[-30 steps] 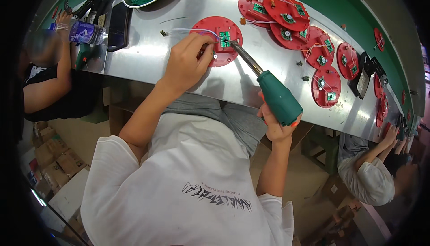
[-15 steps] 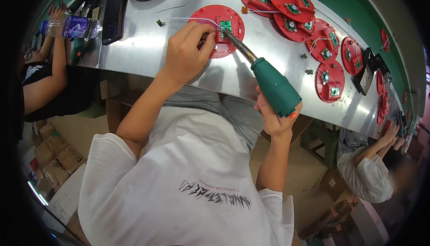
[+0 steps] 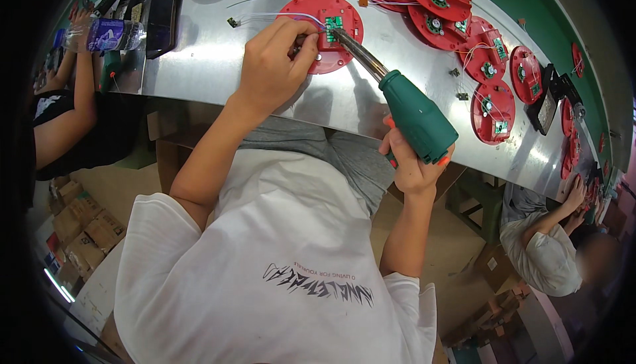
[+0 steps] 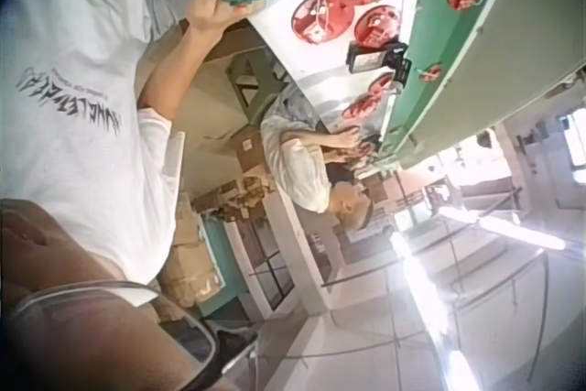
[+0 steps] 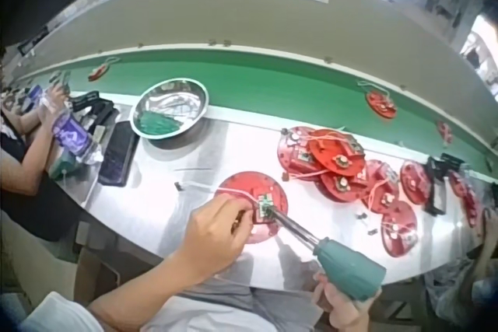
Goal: Soldering electrical wires to printed circuit boards at an assembly line station.
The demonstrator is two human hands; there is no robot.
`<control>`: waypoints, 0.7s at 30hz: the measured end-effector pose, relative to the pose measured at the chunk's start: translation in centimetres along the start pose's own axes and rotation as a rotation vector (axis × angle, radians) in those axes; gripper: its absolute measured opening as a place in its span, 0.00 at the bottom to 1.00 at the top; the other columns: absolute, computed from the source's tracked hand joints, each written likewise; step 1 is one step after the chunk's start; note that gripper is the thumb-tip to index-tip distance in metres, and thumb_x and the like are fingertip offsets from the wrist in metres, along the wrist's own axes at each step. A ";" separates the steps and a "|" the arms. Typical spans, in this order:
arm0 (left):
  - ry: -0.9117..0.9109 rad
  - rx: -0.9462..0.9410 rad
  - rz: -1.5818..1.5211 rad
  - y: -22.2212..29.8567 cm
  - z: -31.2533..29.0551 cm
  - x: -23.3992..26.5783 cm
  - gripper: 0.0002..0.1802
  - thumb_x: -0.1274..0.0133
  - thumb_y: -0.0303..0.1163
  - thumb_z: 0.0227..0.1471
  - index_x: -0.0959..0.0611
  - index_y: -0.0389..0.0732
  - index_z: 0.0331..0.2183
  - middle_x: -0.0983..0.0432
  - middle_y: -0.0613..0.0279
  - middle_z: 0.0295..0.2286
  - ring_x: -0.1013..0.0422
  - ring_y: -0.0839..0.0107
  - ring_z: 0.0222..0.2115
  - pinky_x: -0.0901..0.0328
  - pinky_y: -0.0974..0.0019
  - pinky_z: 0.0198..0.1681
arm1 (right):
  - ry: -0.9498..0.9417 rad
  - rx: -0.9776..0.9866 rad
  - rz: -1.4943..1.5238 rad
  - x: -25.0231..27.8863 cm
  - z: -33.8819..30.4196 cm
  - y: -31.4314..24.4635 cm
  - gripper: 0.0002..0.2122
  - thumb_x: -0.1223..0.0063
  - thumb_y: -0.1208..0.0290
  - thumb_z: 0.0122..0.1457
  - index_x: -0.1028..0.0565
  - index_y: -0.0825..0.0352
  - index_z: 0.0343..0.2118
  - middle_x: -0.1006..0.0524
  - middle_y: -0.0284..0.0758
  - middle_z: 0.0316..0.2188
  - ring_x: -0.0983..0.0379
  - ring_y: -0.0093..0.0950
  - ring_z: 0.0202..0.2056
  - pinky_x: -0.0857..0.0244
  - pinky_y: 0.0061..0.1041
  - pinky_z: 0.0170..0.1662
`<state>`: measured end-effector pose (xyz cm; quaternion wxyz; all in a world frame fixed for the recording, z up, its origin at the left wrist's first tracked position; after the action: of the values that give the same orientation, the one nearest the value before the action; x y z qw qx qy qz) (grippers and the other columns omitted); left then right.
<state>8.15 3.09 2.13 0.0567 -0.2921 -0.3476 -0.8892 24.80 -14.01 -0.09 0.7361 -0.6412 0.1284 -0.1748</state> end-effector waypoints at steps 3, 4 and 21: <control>-0.005 0.008 -0.009 -0.1 -0.1 -0.1 0.04 0.42 0.21 0.49 0.19 0.34 0.31 0.23 0.56 0.26 0.25 0.65 0.23 0.29 0.67 0.25 | 0.075 -0.001 0.111 0.1 0.2 -0.4 0.12 0.49 0.84 0.54 0.25 0.79 0.42 0.21 0.43 0.32 0.28 0.25 0.18 0.35 0.21 0.20; -0.005 0.006 -0.007 -0.1 -0.1 -0.1 0.04 0.42 0.21 0.49 0.19 0.34 0.31 0.23 0.56 0.26 0.25 0.65 0.23 0.29 0.66 0.25 | 0.074 -0.002 0.111 0.1 0.2 -0.4 0.12 0.49 0.84 0.54 0.25 0.79 0.42 0.21 0.43 0.32 0.28 0.25 0.18 0.35 0.21 0.20; 0.017 -0.065 0.036 0.3 -0.1 0.1 0.05 0.41 0.21 0.46 0.17 0.37 0.31 0.23 0.59 0.27 0.26 0.65 0.22 0.31 0.66 0.23 | -0.034 -0.059 0.006 0.3 -0.1 0.5 0.18 0.50 0.74 0.59 0.29 0.79 0.50 0.23 0.47 0.37 0.28 0.30 0.18 0.36 0.24 0.22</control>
<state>8.12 2.79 2.25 0.0662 -0.2926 -0.3128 -0.9012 25.01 -14.20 -0.56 0.7195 -0.6650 0.1228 -0.1581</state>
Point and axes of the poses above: each hand's wrist, its own z-axis towards the middle knuckle, its own x-axis out of the back of the hand, y = z × x, the point moved 10 cm from there along z, towards the middle knuckle
